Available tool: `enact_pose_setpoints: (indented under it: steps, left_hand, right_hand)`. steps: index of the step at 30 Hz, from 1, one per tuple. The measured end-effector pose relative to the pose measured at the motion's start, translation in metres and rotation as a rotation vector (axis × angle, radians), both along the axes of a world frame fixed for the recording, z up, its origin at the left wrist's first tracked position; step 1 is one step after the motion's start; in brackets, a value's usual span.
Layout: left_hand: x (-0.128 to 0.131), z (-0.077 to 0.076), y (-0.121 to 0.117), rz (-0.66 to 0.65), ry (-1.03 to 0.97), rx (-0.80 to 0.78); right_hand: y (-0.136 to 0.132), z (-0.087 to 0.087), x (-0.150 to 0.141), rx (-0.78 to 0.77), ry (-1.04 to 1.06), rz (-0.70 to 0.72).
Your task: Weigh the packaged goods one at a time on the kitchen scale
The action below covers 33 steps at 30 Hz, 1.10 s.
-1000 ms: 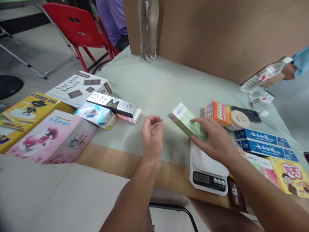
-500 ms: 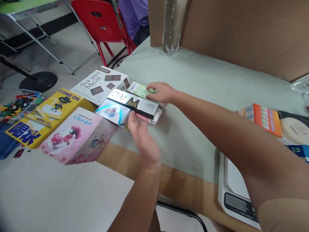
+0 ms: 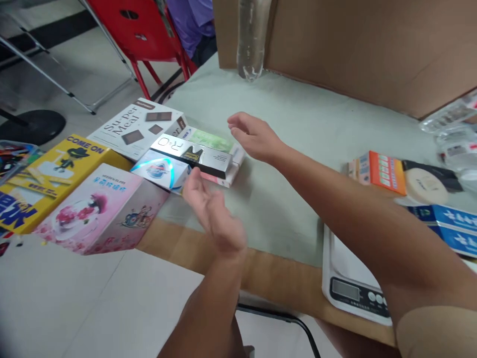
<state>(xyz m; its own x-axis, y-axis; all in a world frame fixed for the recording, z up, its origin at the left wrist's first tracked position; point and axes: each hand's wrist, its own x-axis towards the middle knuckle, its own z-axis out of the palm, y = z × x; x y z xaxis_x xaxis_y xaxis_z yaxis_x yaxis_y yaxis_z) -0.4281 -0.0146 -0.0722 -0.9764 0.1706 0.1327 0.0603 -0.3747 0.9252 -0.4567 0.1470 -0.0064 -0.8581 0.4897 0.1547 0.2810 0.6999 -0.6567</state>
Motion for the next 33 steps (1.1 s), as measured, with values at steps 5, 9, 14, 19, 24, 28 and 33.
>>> enact_pose_setpoints:
  steps: [5, 9, 14, 19, 24, 28, 33]
  left_hand:
    - [0.019, -0.009, 0.008, 0.016, 0.396, 0.175]
    - [0.04, -0.012, 0.021, -0.06, 0.502, 0.222]
    - [0.081, -0.013, 0.036, -0.161, 0.634, 0.132]
    - [0.136, 0.0, 0.053, -0.431, 0.782, -0.007]
    - [0.234, 0.051, 0.087, -0.821, 1.063, -0.259]
    - [0.312, 0.083, 0.121, -1.095, 1.301, -0.606]
    - [0.349, 0.086, 0.154, -1.123, 1.509, -0.992]
  right_hand:
    - [-0.052, 0.02, 0.154, -0.025, 0.312, -0.183]
    - [-0.069, 0.014, 0.248, -0.066, 0.465, -0.464]
    - [-0.055, 0.02, 0.317, -0.133, 0.563, -0.706]
    - [-0.044, 0.035, 0.394, -0.047, 0.568, -0.882]
    - [-0.035, 0.035, 0.47, -0.038, 0.373, -1.172]
    - [-0.042, 0.037, 0.512, -0.133, 0.075, -1.216]
    - [-0.052, 0.044, 0.539, -0.188, -0.277, -1.098]
